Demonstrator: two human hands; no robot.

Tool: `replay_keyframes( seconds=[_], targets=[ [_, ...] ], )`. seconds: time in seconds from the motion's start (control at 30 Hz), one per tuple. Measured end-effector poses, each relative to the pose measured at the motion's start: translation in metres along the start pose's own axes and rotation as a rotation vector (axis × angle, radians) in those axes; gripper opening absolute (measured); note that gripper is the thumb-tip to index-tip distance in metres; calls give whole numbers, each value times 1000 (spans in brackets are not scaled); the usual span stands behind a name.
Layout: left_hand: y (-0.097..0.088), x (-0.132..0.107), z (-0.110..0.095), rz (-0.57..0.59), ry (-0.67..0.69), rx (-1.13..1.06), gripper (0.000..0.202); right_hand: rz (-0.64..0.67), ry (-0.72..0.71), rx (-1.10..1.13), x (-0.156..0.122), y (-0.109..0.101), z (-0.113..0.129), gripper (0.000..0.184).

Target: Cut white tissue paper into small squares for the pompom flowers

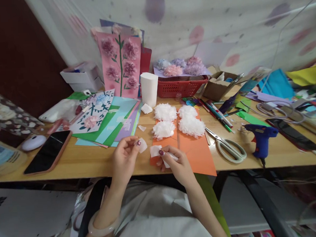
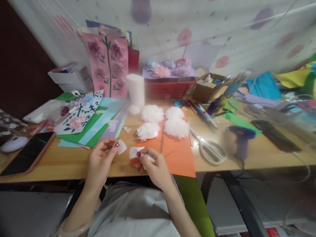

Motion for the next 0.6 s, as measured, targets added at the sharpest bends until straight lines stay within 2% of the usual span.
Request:
replay_keyframes(
  seconds=[0.07,0.13,0.2,0.33,0.6],
  targets=[
    [-4,0,-1,-60,51,36,21,-3,0,5,0,0,0,35],
    [-3,-2,-6,-49,104,82,11,2,-7,8,0,0,0,36],
    [6,-8,-14,56,172,130,8,10,-23,10,1,0,1,37],
    [26,-19,-23,292,297,208,26,25,-63,14,1,0,3,36],
    [26,-22,-25,323,285,218,23,52,-82,21,1,-1,2,34]
  ],
)
Point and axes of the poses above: each hand's wrist, its own x-axis towards the middle knuckle, its own y-axis out of the palm, z = x × y, the point moved 4 cm from there along x, towards the middle knuckle, and after that the axes turned 4 degrees about z, right-handed, at the moved point
